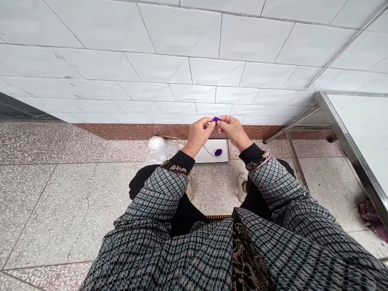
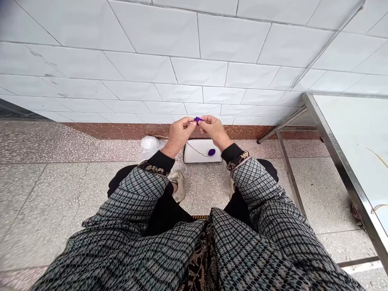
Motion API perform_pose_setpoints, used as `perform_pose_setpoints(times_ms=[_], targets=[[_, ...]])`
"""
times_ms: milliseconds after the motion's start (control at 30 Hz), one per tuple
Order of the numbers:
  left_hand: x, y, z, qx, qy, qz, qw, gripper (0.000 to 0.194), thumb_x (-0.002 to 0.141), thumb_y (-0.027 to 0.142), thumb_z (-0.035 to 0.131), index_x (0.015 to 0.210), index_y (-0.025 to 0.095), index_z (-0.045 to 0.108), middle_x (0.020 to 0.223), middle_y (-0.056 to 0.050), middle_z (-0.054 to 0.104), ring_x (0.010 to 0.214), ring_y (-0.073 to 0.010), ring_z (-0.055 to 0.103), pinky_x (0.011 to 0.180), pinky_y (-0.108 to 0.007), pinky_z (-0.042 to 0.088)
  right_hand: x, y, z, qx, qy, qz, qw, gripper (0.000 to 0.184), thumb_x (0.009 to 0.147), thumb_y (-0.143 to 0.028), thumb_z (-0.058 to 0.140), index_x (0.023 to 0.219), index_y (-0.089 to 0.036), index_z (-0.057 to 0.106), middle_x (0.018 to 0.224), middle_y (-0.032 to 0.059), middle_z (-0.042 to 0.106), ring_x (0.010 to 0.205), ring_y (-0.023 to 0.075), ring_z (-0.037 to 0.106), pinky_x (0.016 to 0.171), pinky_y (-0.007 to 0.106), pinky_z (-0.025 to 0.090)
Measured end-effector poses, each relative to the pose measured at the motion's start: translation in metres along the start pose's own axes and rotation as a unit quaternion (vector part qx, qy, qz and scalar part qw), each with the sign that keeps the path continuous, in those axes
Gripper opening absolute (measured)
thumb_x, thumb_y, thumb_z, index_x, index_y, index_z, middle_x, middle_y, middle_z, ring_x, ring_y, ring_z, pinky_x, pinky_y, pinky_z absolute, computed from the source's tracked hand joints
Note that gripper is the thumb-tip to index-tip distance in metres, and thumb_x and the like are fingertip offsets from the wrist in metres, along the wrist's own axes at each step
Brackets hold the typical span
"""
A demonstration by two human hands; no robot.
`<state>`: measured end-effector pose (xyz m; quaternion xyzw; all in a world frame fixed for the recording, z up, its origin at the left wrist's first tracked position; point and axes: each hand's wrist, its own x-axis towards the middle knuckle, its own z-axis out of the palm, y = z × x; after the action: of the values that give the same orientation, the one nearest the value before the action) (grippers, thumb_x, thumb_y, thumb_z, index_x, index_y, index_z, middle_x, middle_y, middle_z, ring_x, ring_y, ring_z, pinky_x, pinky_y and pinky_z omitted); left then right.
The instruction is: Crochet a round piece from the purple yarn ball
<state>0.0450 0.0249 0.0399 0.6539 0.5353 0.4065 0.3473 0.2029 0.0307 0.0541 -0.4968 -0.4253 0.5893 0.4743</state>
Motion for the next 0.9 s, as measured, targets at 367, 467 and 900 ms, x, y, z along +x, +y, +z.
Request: perform_pose_setpoints(times_ms=[367,467,900], targets=[[0.003,0.002,-0.012,0.086,-0.034,0.002,0.996,0.006,0.09,0.021,0.068,0.083,0.021,0.067,0.066,0.004,0.058,0.064,-0.0148,0.049,0.067,-0.03,0.036,-0.004,-0.006,-0.005,0.031,-0.05,0.059,0.997,0.027,0.091,-0.006,0.086,0.092,-0.02,0.062,0.073,-0.0059,0.069,0.059,0.0079,0.062,0.066,0.022,0.061],[0.001,0.008,-0.017,0.125,-0.056,0.026,0.99,0.017,0.09,0.022,0.069,0.076,0.022,0.06,0.067,0.003,0.057,0.065,-0.0149,0.048,0.066,-0.03,0.034,-0.006,-0.012,-0.006,-0.009,-0.048,0.075,0.996,0.022,0.092,-0.002,0.081,0.087,-0.017,0.066,0.068,-0.0051,0.07,0.056,0.0063,0.062,0.062,0.018,0.06],[-0.004,-0.003,-0.003,0.131,-0.076,0.035,0.988,0.021,0.105,0.023,0.056,0.1,0.021,0.076,0.084,-0.003,0.076,0.077,-0.02,0.064,0.076,-0.031,0.047,-0.005,-0.021,-0.006,0.019,-0.006,0.075,0.997,0.029,0.094,0.004,0.073,0.076,-0.017,0.066,0.055,-0.0054,0.064,0.046,0.0064,0.056,0.052,0.016,0.054]])
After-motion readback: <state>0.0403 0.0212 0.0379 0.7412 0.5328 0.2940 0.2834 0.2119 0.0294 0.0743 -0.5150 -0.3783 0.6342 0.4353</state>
